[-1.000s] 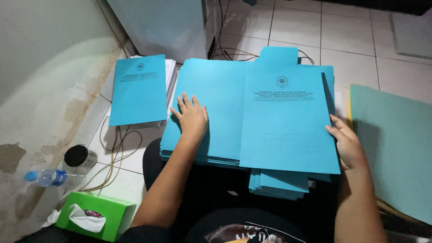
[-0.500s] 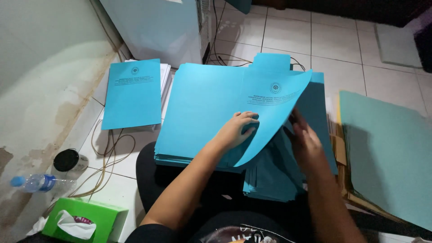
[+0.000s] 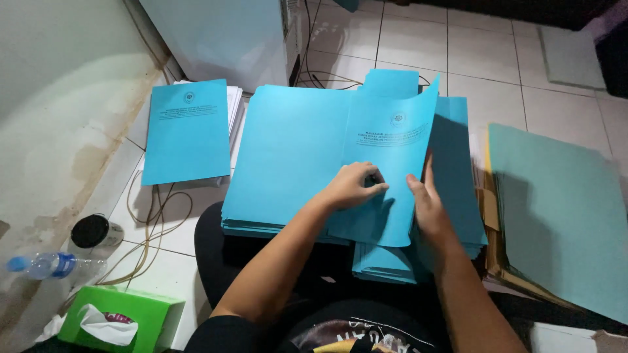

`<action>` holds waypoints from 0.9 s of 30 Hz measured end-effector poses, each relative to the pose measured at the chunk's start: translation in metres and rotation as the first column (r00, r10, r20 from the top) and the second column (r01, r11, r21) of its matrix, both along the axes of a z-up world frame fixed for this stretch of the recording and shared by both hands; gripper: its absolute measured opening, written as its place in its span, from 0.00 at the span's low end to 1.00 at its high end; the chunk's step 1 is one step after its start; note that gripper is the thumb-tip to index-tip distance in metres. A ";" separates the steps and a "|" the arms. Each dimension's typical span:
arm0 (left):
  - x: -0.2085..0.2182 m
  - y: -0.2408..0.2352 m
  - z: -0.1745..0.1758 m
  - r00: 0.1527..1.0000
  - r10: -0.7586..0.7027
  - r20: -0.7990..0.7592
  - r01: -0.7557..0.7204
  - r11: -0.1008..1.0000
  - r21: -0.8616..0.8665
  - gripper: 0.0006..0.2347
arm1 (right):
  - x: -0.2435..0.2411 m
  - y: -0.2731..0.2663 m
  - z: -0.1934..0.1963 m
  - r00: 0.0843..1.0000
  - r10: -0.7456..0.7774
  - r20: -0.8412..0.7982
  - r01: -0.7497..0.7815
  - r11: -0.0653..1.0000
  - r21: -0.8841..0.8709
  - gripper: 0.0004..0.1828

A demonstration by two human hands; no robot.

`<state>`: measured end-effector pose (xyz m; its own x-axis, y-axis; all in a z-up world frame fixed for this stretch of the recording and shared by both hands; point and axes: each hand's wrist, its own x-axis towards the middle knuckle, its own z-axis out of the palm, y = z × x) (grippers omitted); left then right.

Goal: The person folds light blue paper sheets in half and places them onto a growing stack. They repeatedly pick up a sheet, fold it, and align it with the others on the floor.

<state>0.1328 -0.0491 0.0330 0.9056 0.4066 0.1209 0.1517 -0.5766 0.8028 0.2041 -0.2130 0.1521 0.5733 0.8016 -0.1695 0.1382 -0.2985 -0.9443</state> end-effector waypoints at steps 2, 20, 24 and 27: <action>-0.001 -0.004 0.016 1.000 -0.013 0.015 0.018 0.942 -0.335 0.21 | 0.011 0.003 -0.015 0.984 0.123 0.130 -0.114 0.991 -0.075 0.46; -0.008 0.048 -0.058 0.742 0.583 0.332 -0.066 0.555 -0.829 0.04 | 0.072 -0.028 -0.052 0.996 0.084 -0.032 -0.088 0.984 -0.154 0.32; -0.096 0.076 0.023 0.677 0.704 0.214 -0.193 0.451 -0.871 0.05 | 0.159 -0.050 -0.115 0.975 -0.130 -0.178 0.114 0.989 -0.096 0.12; -0.165 0.115 0.025 0.752 0.657 0.051 -0.419 0.536 -0.733 0.11 | 0.159 -0.049 -0.084 0.954 -0.254 -0.156 0.208 0.942 -0.264 0.17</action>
